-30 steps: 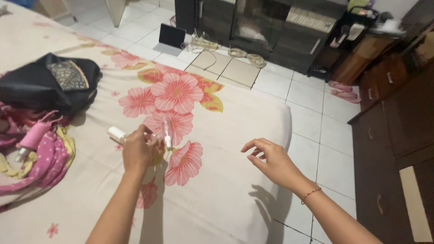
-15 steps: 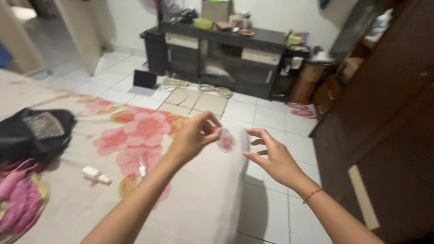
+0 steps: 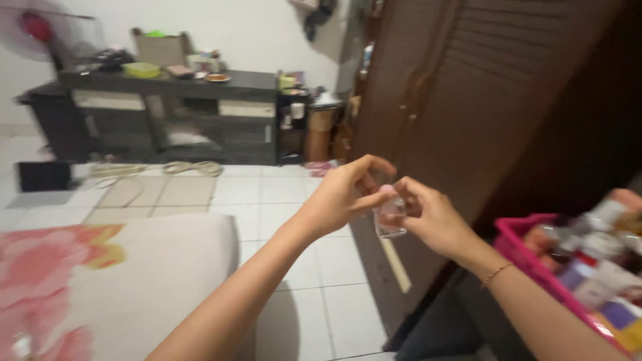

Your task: The person organizes cosmetics by picking up various bottles and tubes from a bed and placing them into an organizer basket, then arranges the items inside the baskets by hand.

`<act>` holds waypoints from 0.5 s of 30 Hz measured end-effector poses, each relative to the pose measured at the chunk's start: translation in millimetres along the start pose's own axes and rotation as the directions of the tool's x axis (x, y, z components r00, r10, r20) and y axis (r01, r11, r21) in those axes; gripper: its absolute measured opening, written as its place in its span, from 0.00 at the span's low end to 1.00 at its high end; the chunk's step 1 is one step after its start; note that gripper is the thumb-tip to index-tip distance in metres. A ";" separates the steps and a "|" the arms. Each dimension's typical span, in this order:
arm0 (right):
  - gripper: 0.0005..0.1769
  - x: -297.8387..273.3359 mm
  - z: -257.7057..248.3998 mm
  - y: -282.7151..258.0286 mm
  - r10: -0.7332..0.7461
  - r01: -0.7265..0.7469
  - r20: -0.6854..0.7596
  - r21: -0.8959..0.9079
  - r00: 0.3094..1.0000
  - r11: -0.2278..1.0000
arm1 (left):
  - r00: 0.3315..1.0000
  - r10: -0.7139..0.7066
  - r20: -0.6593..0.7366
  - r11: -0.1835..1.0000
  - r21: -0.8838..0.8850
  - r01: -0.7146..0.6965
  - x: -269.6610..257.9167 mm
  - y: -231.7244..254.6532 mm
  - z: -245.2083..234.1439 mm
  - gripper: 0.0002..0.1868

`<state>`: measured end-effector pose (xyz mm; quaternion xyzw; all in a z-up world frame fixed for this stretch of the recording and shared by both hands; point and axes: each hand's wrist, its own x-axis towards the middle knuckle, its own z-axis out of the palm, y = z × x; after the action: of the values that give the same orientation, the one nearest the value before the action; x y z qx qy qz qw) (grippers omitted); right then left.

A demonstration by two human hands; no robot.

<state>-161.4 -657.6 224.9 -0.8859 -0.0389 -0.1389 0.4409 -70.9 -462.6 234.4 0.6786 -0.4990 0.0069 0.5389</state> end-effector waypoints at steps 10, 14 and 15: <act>0.18 -69.7 -202.5 52.9 0.211 -0.251 -0.299 -0.099 0.930 0.963 | 0.990 0.120 0.076 0.980 0.149 -0.131 83.6 -14.1 176.0 0.25; 0.20 -73.1 -243.2 94.9 0.172 -0.375 -0.423 -0.461 0.889 0.804 | 0.982 -0.108 0.155 0.970 0.235 0.070 106.5 -19.4 227.9 0.20; 0.21 -73.3 -250.0 107.1 0.136 -0.350 -0.408 -0.514 0.903 0.783 | 0.982 -0.102 0.161 0.971 0.229 0.063 111.6 -22.0 238.6 0.20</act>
<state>-264.1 -916.8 265.0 -0.9353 0.2001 -0.2399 0.1662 -125.9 -715.3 179.6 0.7531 -0.5108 -0.0180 0.4142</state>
